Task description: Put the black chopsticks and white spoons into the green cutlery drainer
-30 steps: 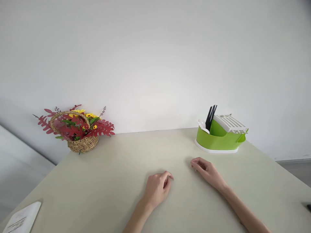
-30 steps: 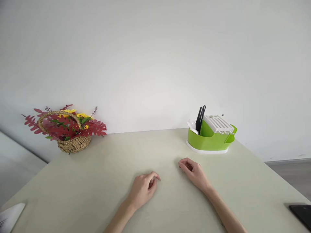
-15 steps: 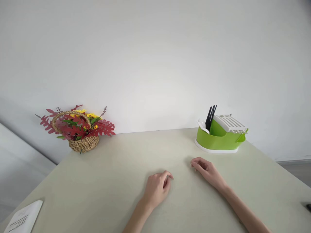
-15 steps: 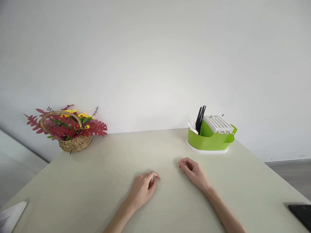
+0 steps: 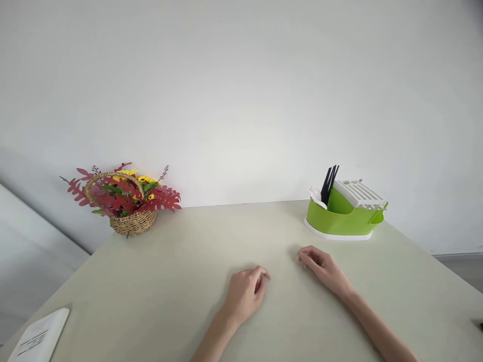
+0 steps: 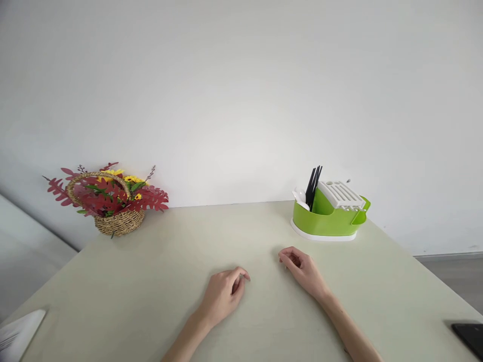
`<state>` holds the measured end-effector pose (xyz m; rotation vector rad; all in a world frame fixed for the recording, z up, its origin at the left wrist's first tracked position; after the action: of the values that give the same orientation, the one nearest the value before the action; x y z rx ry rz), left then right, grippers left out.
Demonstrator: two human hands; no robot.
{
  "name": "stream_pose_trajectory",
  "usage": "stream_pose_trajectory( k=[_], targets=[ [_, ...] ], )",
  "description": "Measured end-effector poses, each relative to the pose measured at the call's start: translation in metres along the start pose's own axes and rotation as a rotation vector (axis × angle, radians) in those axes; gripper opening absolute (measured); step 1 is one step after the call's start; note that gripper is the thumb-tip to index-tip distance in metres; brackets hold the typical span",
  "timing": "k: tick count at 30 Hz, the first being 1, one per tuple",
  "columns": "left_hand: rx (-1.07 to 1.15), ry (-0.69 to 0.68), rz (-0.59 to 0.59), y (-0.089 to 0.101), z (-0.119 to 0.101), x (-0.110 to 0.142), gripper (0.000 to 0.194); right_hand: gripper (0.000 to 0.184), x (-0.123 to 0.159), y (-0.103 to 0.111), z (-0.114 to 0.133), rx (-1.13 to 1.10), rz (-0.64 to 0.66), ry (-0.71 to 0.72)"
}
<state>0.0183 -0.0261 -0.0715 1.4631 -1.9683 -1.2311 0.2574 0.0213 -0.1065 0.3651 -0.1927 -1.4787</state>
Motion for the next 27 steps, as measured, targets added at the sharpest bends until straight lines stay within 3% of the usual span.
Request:
stream_pose_trajectory(
  k=[27],
  targets=[
    [-0.011, -0.018, -0.014, 0.0021, -0.0026, -0.0004, 0.023, 0.050, -0.0004, 0.0017, 0.0020, -0.010, -0.018, 0.006]
  ],
)
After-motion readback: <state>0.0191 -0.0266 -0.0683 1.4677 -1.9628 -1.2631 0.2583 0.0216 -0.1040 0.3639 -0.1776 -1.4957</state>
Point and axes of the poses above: each hand's wrist, its own x-axis away from the middle knuckle, its own y-axis out of the back of the hand, z = x × y, the point moved 8 cm from there along -x, towards the middle knuckle
